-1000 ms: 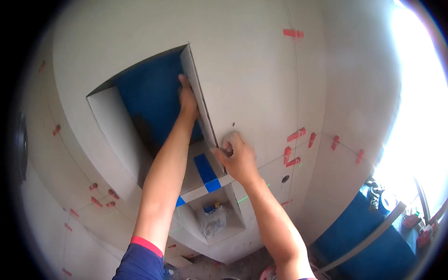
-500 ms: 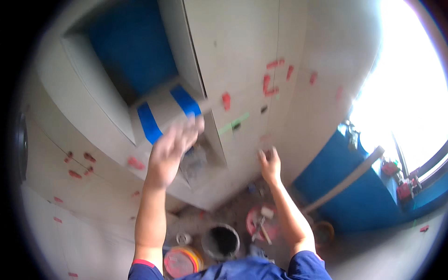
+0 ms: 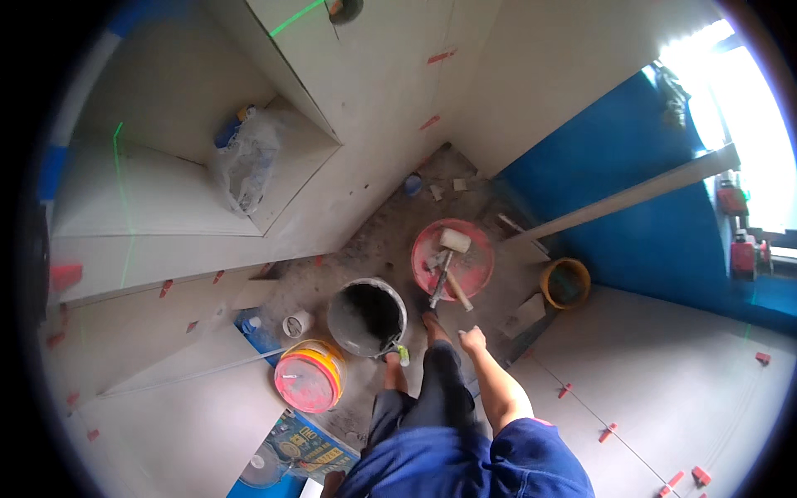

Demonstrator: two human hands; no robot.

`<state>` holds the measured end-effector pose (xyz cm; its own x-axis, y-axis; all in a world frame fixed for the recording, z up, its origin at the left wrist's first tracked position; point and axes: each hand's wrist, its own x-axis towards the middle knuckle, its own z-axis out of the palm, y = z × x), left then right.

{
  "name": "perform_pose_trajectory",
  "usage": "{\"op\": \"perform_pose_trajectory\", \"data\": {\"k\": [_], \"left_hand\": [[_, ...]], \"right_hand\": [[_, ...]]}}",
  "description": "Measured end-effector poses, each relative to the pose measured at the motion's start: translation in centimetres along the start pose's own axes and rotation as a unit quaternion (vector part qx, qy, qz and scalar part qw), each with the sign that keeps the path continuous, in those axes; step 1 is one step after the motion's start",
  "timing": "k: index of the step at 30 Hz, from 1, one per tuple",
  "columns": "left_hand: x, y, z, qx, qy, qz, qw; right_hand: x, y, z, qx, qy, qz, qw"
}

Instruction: The person cuts a ceramic tile using an angle grinder, applies adhesive to the back of the tile with a notched trowel, and installs the tile into a recessed wall niche. They use a rubber mallet to secure the tile and a measuring tape to check dimensions.

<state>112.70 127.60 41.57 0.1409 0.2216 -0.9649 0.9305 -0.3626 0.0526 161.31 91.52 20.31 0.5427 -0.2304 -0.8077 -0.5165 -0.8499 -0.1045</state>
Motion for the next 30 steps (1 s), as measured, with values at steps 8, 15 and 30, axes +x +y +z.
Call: {"op": "perform_pose_trajectory", "data": {"k": [8, 15, 30], "left_hand": [[-0.8, 13.5, -8.3, -0.312, 0.086, 0.033, 0.946], [-1.6, 13.9, -10.2, -0.293, 0.241, 0.153, 0.912], [-38.7, 60.8, -43.8, -0.196, 0.267, 0.725, 0.604]], "right_hand": [[12.4, -11.3, 5.6, 0.165, 0.09, -0.079, 0.979], [19.8, -12.6, 9.8, 0.419, -0.096, 0.011, 0.903], [-19.4, -13.5, -24.8, 0.449, 0.059, -0.377, 0.808]]}}
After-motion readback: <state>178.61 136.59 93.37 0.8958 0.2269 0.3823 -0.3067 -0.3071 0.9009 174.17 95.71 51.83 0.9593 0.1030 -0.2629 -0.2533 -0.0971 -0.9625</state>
